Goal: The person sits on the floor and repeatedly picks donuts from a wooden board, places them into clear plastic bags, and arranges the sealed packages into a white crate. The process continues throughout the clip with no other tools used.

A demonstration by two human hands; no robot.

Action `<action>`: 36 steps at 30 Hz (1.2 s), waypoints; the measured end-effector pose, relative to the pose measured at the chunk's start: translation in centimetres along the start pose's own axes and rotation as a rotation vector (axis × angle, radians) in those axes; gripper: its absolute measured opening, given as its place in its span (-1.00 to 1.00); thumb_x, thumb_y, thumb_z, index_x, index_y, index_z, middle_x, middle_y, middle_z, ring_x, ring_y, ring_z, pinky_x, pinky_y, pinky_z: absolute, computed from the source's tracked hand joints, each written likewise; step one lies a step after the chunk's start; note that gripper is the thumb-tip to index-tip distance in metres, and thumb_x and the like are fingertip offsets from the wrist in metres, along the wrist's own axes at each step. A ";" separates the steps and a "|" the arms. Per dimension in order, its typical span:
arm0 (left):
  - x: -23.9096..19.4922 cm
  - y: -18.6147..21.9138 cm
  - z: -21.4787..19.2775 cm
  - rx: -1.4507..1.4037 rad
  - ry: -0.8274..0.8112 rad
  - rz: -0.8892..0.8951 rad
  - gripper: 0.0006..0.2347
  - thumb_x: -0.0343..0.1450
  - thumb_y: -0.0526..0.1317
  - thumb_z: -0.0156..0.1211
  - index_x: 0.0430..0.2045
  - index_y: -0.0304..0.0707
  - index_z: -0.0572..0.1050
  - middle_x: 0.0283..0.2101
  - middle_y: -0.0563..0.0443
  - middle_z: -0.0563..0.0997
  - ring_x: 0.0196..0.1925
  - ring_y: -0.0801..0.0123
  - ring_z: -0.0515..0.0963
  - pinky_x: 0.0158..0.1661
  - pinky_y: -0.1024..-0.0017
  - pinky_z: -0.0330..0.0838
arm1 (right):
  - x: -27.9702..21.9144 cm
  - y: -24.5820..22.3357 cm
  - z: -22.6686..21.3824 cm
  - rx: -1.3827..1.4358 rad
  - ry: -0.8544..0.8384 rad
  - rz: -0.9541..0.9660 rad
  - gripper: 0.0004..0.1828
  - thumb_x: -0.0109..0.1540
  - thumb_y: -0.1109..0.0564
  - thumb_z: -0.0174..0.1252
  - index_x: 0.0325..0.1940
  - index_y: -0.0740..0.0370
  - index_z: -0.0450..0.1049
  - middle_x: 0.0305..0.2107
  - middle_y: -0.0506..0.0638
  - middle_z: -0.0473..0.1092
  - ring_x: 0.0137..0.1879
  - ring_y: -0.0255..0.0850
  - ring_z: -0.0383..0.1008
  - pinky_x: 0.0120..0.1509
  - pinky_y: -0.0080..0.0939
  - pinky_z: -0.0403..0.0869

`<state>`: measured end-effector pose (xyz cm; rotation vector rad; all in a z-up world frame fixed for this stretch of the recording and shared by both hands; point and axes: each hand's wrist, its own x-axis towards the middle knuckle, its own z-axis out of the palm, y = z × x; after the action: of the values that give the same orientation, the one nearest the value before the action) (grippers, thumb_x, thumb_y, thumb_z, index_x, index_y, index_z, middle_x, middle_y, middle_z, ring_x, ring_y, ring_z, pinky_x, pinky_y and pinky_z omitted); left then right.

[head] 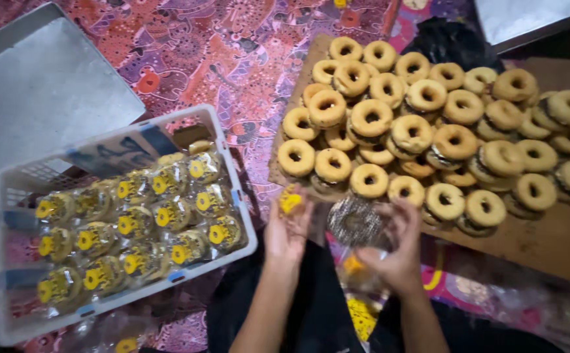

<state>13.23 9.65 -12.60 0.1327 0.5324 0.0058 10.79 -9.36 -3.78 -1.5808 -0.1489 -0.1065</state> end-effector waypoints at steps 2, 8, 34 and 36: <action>-2.2 -3.6 0.7 0.121 -0.057 0.017 -0.52 0.56 0.10 -0.09 0.04 -0.45 0.43 -0.04 -0.22 0.62 0.07 0.05 0.64 0.08 0.18 0.56 | -2.6 1.1 -1.8 -0.159 -0.021 -0.002 0.16 -0.09 0.34 0.47 0.49 0.22 0.00 0.09 0.14 0.34 0.16 -0.14 0.43 0.21 -0.15 0.51; -7.0 -8.0 3.8 0.334 -0.126 -0.062 -0.71 0.43 -0.30 0.15 0.06 -0.28 0.45 -0.05 -0.07 0.66 0.01 0.29 0.67 -0.01 0.32 0.61 | -6.2 0.2 -6.2 -0.422 0.091 -0.121 0.19 -0.09 0.29 0.48 0.50 0.23 -0.05 0.08 0.16 0.44 0.09 -0.20 0.51 0.11 -0.25 0.48; -12.7 -13.1 0.4 0.943 -0.560 -0.035 -0.72 0.53 -0.11 0.23 0.01 -0.31 0.53 -0.07 -0.01 0.71 -0.05 0.26 0.71 0.02 0.34 0.58 | -8.9 -7.6 -11.5 -0.789 0.076 -0.073 -0.83 0.26 0.20 0.29 -0.05 0.13 0.63 -0.16 -0.06 0.58 -0.09 -0.19 0.65 -0.05 -0.17 0.58; -14.0 -12.8 0.9 1.071 -0.579 -0.023 -0.70 0.56 -0.10 0.20 -0.08 -0.43 0.63 -0.21 -0.12 0.71 -0.18 0.22 0.67 -0.07 0.32 0.52 | -10.3 -7.6 -12.2 -0.905 0.027 -0.232 -0.73 0.16 0.22 0.31 -0.04 0.15 0.63 -0.20 0.00 0.54 -0.17 -0.13 0.58 -0.12 -0.14 0.53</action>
<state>1.28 -3.66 -6.40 1.1374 -0.0935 -0.3351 -0.24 -21.71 2.24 -2.4570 -0.2879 -0.4207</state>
